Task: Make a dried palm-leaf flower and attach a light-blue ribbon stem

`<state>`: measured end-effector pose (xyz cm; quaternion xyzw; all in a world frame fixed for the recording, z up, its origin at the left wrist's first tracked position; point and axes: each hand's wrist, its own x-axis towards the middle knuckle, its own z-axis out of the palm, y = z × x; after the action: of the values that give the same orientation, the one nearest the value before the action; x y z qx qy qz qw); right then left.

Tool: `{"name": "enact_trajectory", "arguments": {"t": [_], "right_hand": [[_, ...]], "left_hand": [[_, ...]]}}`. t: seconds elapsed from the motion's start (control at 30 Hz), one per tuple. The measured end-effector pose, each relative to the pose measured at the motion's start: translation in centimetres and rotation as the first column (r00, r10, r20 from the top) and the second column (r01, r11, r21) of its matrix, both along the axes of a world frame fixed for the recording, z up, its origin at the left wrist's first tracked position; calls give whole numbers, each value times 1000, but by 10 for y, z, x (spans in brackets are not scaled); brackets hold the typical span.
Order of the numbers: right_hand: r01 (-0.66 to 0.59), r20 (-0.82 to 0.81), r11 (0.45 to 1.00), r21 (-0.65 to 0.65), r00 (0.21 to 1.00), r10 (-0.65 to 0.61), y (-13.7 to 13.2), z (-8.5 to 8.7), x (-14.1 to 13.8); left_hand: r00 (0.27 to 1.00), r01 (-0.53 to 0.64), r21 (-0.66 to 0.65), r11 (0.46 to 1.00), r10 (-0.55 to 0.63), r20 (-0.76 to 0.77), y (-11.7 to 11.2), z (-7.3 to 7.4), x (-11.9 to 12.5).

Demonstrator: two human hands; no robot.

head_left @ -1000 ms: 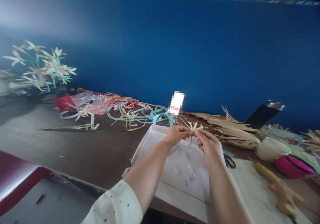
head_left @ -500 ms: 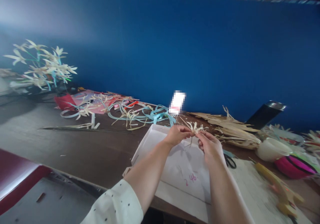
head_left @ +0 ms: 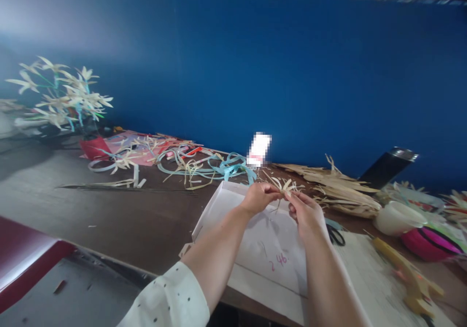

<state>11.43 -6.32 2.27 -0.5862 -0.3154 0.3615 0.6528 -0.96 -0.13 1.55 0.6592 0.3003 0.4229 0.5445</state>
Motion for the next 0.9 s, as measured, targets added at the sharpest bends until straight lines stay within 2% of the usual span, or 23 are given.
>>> {"name": "enact_trajectory", "arguments": {"t": [0.2,0.57,0.9], "right_hand": [[7,-23,1000,23,1000,-6,1,0,0],[18,47,999,40,999,-20,3,-5,0],[23,-24,998,66,999,-22,2,-1,-4]], "left_hand": [[999,-44,-14,999,44,-4,-2,3,1],[993,-19,-135,991,34,113,6,-8,7],[992,-1,-117,993,15,121,7,-7,6]]}}
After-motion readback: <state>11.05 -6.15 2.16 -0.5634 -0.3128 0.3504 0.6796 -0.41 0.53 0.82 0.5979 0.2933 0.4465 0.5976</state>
